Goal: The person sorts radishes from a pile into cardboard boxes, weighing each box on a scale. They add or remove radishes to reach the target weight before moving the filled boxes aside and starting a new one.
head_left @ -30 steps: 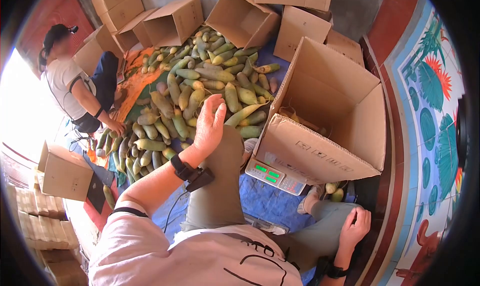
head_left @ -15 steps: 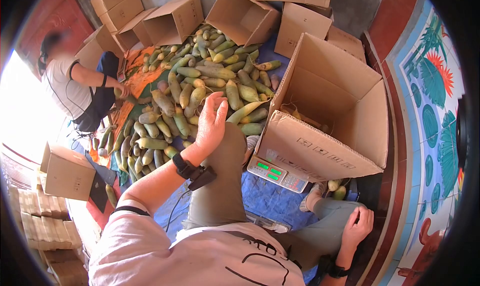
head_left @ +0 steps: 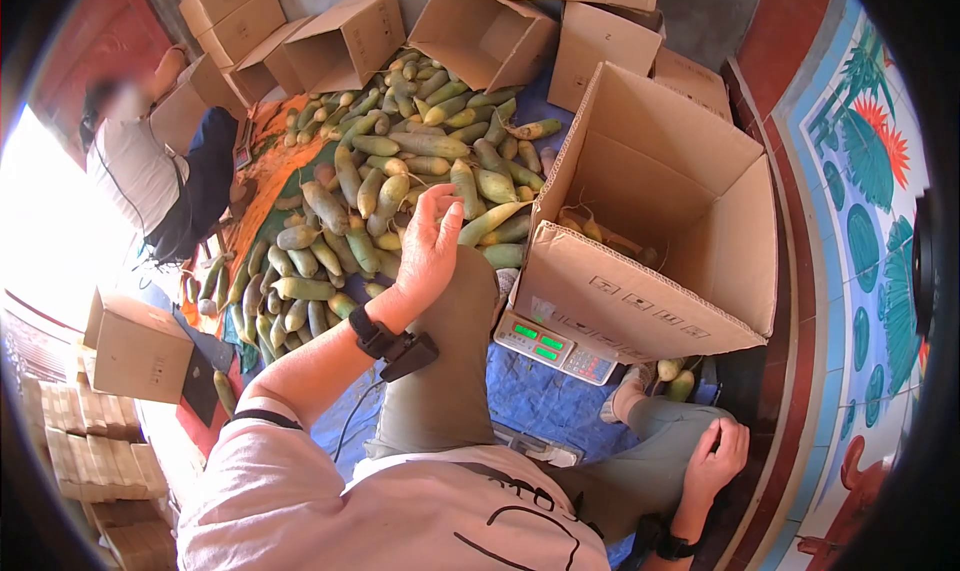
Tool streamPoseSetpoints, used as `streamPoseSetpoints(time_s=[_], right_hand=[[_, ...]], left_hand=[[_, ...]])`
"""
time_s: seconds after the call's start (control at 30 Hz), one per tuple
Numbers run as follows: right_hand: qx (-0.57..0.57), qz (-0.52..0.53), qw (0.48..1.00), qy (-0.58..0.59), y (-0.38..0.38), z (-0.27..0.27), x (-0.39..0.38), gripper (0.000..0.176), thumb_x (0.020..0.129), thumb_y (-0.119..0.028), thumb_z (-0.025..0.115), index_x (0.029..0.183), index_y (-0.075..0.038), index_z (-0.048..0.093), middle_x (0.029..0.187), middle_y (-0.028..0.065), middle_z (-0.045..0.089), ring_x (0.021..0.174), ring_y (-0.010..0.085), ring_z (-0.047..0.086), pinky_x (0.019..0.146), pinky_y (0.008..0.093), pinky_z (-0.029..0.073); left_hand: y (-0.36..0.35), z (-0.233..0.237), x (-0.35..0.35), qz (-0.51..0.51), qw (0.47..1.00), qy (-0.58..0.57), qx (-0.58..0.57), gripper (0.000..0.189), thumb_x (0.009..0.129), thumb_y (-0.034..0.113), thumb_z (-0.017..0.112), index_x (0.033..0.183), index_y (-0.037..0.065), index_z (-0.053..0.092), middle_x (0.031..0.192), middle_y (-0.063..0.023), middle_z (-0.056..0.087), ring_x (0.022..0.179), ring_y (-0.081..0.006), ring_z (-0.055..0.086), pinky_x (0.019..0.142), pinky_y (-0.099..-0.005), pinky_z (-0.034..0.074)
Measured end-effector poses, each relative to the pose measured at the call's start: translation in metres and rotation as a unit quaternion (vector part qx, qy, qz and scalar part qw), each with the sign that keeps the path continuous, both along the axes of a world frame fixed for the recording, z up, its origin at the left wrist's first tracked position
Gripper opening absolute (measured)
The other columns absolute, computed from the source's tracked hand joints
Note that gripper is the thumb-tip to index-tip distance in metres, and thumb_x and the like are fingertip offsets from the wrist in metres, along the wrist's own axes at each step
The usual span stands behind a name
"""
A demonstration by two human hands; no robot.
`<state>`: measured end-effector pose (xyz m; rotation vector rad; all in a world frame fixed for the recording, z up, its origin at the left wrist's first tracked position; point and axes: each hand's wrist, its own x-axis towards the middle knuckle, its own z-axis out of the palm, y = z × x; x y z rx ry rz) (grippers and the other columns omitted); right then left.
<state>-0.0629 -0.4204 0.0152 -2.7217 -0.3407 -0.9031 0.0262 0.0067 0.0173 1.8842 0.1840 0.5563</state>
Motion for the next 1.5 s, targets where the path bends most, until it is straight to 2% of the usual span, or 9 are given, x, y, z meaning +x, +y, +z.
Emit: streamPoseSetpoints(time_s=[1.5], right_hand=[[0.001,0.009,1.000,-0.002,0.003,-0.002,0.006,0.003,0.081,0.001,0.054,0.081,0.003,0.052,0.072,0.0182,0.049,0.067,0.0352,0.049,0.060,0.0424,0.040]], left_hand=[[-0.004,-0.003,-0.003,-0.015,0.999,0.008,-0.041,0.034,0.098,0.027,0.041,0.118,-0.001,0.046,0.109,-0.0119,0.059,0.103,-0.0171,0.053,0.091,-0.0300,0.040]])
